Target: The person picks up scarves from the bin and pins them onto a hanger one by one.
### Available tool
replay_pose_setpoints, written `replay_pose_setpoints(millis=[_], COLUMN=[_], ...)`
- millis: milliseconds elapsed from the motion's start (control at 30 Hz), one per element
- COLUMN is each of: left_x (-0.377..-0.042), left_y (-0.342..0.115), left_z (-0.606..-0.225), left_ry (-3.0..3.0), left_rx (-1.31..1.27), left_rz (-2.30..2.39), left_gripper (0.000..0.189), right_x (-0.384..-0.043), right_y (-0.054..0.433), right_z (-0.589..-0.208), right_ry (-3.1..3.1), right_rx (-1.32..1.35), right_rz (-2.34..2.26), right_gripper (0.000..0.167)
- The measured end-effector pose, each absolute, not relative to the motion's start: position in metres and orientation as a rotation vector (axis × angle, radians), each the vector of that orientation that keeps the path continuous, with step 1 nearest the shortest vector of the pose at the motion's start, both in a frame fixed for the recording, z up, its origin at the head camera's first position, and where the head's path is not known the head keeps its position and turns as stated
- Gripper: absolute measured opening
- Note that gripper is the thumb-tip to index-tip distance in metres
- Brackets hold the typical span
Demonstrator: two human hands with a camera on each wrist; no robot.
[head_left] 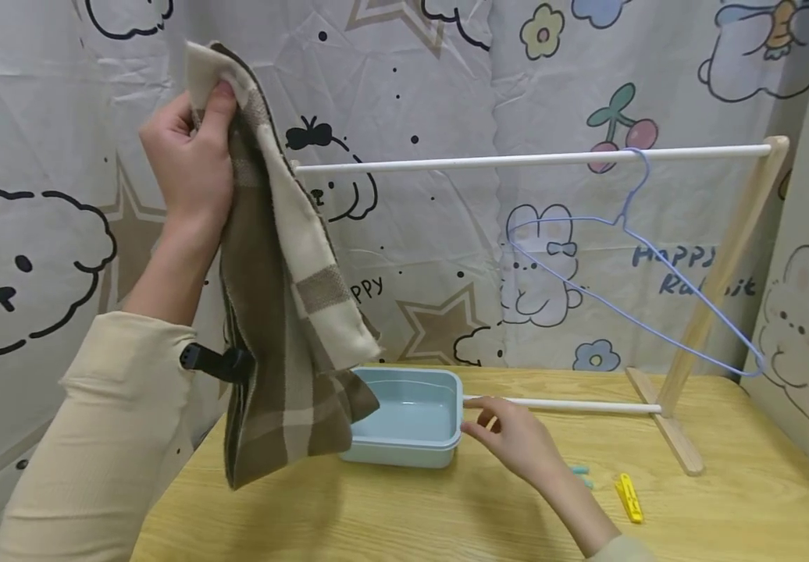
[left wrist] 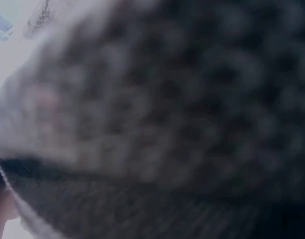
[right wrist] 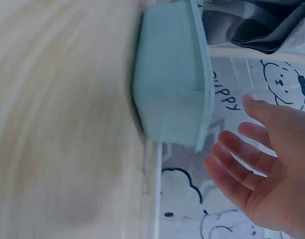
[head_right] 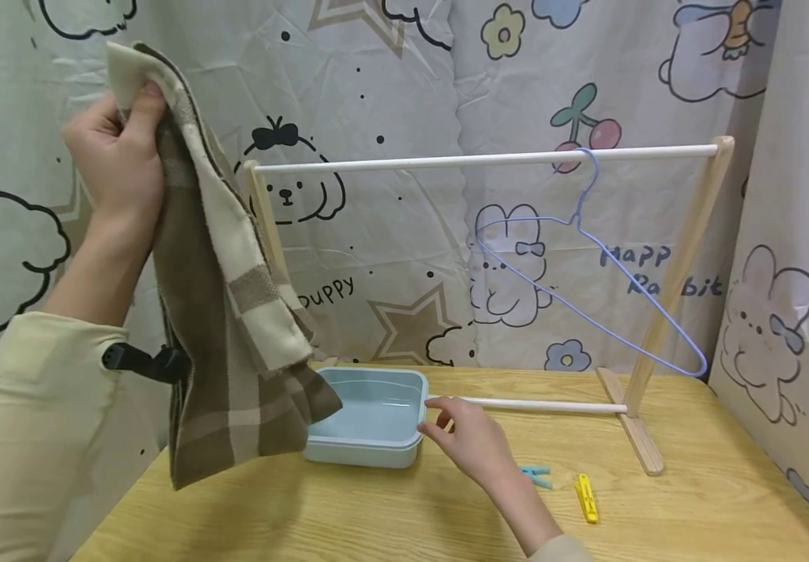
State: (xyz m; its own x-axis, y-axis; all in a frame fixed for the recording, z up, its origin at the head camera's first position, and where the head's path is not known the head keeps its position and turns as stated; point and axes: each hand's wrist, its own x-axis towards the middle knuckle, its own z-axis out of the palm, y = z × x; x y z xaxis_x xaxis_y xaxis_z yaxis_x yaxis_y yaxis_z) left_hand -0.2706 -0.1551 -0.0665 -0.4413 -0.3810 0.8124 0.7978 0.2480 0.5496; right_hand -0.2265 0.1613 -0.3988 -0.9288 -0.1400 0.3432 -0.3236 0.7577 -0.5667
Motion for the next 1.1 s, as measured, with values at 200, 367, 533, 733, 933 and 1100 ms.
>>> replay_pose_setpoints(millis=[200,367,533,733,933,1100], left_x=[-0.272,-0.275,-0.278,-0.282,-0.284,-0.283], left_y=[-0.161,-0.162,-0.162,-0.167,-0.168,-0.167], left_z=[-0.071,-0.074,-0.076,-0.079,-0.083,-0.084], left_ry=[-1.477,-1.492,-1.492,-1.482,-1.459,-1.463], left_rx=[-0.424,-0.432,-0.442,-0.431,-0.45,-0.462], left_rz=[-1.429,-1.427,-1.423,-1.429,-1.439,-1.403], left_gripper=[0.03,0.028,0.028,0.031,0.034,0.033], right_x=[-0.225,-0.22,-0.216,-0.212,-0.208,-0.205], right_y=[0.185,0.204,0.223,0.245,0.267,0.281], right_z=[-0.379,-0.363,-0.349,-0.337,-0.327,-0.318], right_ry=[-2.587,-2.525,-2.482,-2.355,-2.229,-2.14], right_rx=[0.418,0.411,0.423,0.436,0.437,0.44], right_rz=[0.865,0.818,0.741,0.637,0.622,0.591], right_gripper=[0.031,0.029,0.029,0.027,0.028,0.034])
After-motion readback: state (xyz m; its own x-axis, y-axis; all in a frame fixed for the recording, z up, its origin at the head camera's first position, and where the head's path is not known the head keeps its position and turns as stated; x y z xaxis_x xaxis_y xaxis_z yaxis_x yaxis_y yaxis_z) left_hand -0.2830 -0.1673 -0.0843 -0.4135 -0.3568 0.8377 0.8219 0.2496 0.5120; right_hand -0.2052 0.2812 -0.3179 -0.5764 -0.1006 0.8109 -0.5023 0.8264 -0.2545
